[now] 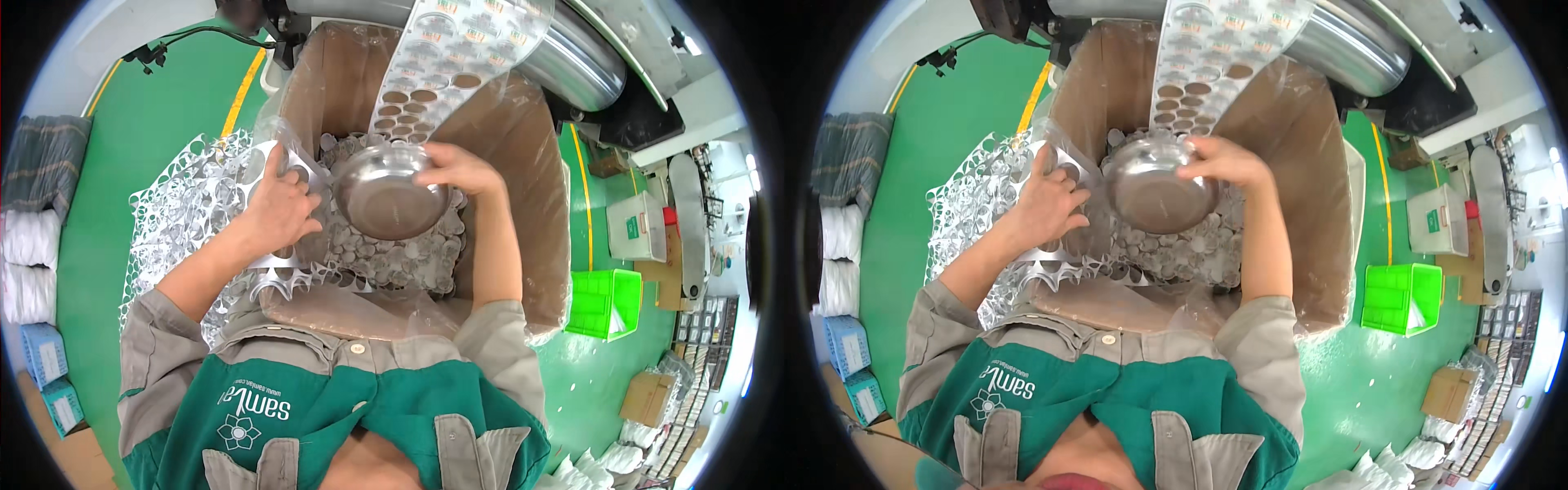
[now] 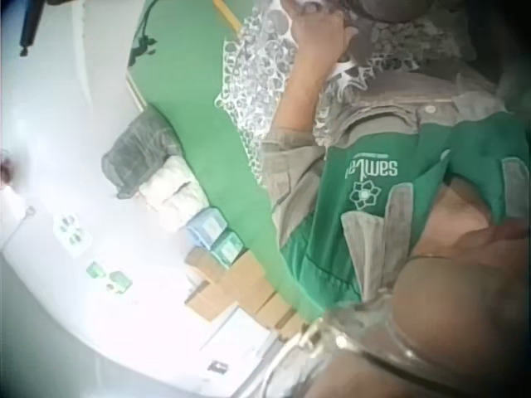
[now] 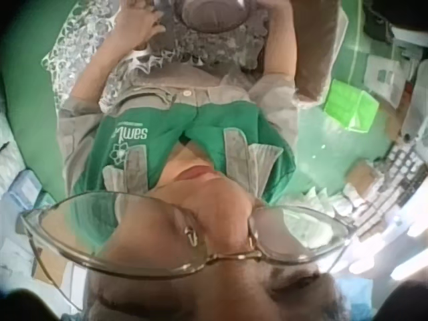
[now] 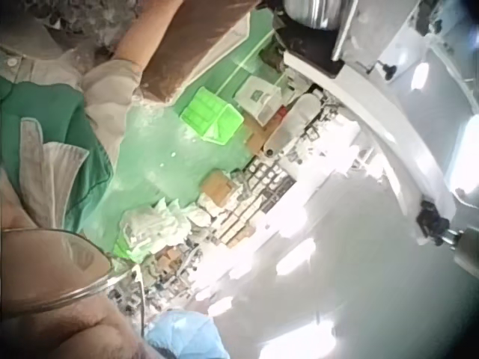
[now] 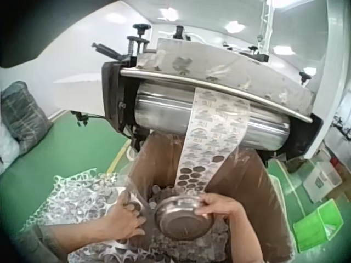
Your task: The person stands at a workstation and repeatedly picks up a metal disc from a cardboard box filled with similar items. They place the disc into a metal bowl held in their other hand. The person also handles a plastic sheet with circular cutouts, occasionally placing it into the box or holding it while sorting the discs.
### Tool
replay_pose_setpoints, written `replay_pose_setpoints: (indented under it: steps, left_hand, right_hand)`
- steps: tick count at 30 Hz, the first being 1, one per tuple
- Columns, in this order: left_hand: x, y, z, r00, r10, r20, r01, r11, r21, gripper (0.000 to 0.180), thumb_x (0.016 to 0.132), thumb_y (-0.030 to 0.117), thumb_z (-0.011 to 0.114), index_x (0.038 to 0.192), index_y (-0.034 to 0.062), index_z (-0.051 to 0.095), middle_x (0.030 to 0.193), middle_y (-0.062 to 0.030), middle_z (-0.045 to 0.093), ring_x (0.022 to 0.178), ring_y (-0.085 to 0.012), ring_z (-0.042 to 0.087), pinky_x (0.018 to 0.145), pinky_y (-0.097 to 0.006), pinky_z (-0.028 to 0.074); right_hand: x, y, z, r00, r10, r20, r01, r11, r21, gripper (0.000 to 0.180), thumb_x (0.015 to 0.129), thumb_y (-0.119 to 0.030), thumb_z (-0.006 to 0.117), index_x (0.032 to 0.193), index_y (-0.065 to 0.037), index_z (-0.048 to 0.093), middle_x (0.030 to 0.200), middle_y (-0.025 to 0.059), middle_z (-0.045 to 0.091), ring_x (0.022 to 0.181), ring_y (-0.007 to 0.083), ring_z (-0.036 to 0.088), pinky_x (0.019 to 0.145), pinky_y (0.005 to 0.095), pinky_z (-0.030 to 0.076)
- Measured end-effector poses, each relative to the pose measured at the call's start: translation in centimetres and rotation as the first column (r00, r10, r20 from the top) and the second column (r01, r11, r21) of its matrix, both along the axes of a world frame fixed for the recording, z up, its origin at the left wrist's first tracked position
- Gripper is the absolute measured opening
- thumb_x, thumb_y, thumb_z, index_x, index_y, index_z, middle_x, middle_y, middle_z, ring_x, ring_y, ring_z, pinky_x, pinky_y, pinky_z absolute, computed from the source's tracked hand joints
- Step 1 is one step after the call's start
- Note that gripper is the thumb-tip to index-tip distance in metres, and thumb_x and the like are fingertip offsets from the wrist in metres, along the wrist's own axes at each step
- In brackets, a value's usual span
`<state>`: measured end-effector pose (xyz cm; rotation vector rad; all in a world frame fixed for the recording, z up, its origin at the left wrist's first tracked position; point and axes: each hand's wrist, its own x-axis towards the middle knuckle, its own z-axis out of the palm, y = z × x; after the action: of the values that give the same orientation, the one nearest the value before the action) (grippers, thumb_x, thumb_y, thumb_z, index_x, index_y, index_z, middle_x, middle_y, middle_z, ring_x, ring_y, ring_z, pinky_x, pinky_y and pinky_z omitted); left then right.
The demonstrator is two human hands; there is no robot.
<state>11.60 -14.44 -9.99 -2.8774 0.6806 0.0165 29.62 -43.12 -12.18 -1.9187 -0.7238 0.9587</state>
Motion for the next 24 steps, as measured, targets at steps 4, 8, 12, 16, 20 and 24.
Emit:
replay_pose_setpoints:
  steps: [4,8,12,16,20,24]
  left_hand:
    - [-0.5,-0.3,0.2,0.999,0.02,0.032,-0.016,0.992,-0.124,0.04,0.074,0.044,0.061,0.1,0.014,0.064,0.08,-0.0032,0.061,0.091,-0.0195,0.054,0.104,-0.058,0.013]
    - [0.2,-1.2,0.6,1.0,-0.03,0.001,0.03,0.969,-0.244,0.042,0.073,0.041,0.063,0.104,0.0126,0.063,0.093,-0.0054,0.062,0.097,-0.0204,0.054,0.103,-0.058,0.013]
    - [0.3,-0.8,0.5,0.996,-0.062,0.066,0.074,0.978,-0.195,0.045,0.072,0.042,0.063,0.105,0.0122,0.062,0.1,-0.0094,0.061,0.103,-0.0228,0.052,0.103,-0.059,0.011]
    - [0.2,-0.3,0.6,0.999,-0.003,-0.048,0.001,0.999,-0.04,0.046,0.071,0.044,0.063,0.105,0.0134,0.062,0.096,-0.0094,0.062,0.104,-0.0228,0.052,0.103,-0.06,0.01]
    - [0.7,-1.3,1.5,0.985,-0.11,-0.136,0.117,0.992,0.042,0.047,0.068,0.044,0.066,0.104,0.0133,0.062,0.091,-0.0093,0.064,0.095,-0.0234,0.057,0.102,-0.057,0.015]
    - [0.8,-0.7,1.2,0.954,-0.138,-0.264,0.147,0.989,0.015,0.046,0.066,0.035,0.07,0.104,0.01,0.061,0.093,-0.013,0.063,0.092,-0.0253,0.059,0.097,-0.046,0.027]
  right_hand:
    - [0.1,-4.5,1.7,0.906,-0.063,-0.418,0.395,0.479,0.784,0.045,0.079,-0.017,0.061,0.119,0.0,0.048,0.111,0.0184,0.056,0.103,0.0277,0.056,0.083,0.0387,0.05]
    - [5.7,-12.9,-15.9,0.719,0.054,-0.693,0.638,0.343,0.689,0.054,0.083,-0.04,0.058,0.125,-0.01,0.043,0.12,0.0083,0.051,0.108,0.0254,0.051,0.085,0.0433,0.047]
    - [-0.6,-13.1,-27.2,0.796,-0.488,0.358,0.603,0.589,-0.538,0.045,0.075,-0.041,0.064,0.102,-0.005,0.061,0.103,0.0106,0.062,0.093,0.0244,0.058,0.074,0.0366,0.046]
    - [-3.0,-5.2,-20.7,0.954,0.3,-0.007,-0.16,0.49,-0.857,0.05,0.065,-0.046,0.068,0.096,-0.007,0.066,0.099,0.0128,0.064,0.091,0.0272,0.059,0.076,0.0411,0.045]
    - [-1.6,-3.4,-13.1,0.951,0.225,0.214,0.006,0.675,-0.738,0.045,0.059,-0.04,0.07,0.092,-0.01,0.069,0.097,0.0107,0.065,0.088,0.0265,0.061,0.073,0.0404,0.047]
    - [-0.8,-0.5,2.6,0.946,-0.002,0.323,0.039,0.993,-0.109,0.065,0.069,-0.04,0.07,0.115,0.002,0.05,0.104,0.0124,0.058,0.085,0.0204,0.056,0.079,0.0289,0.044]
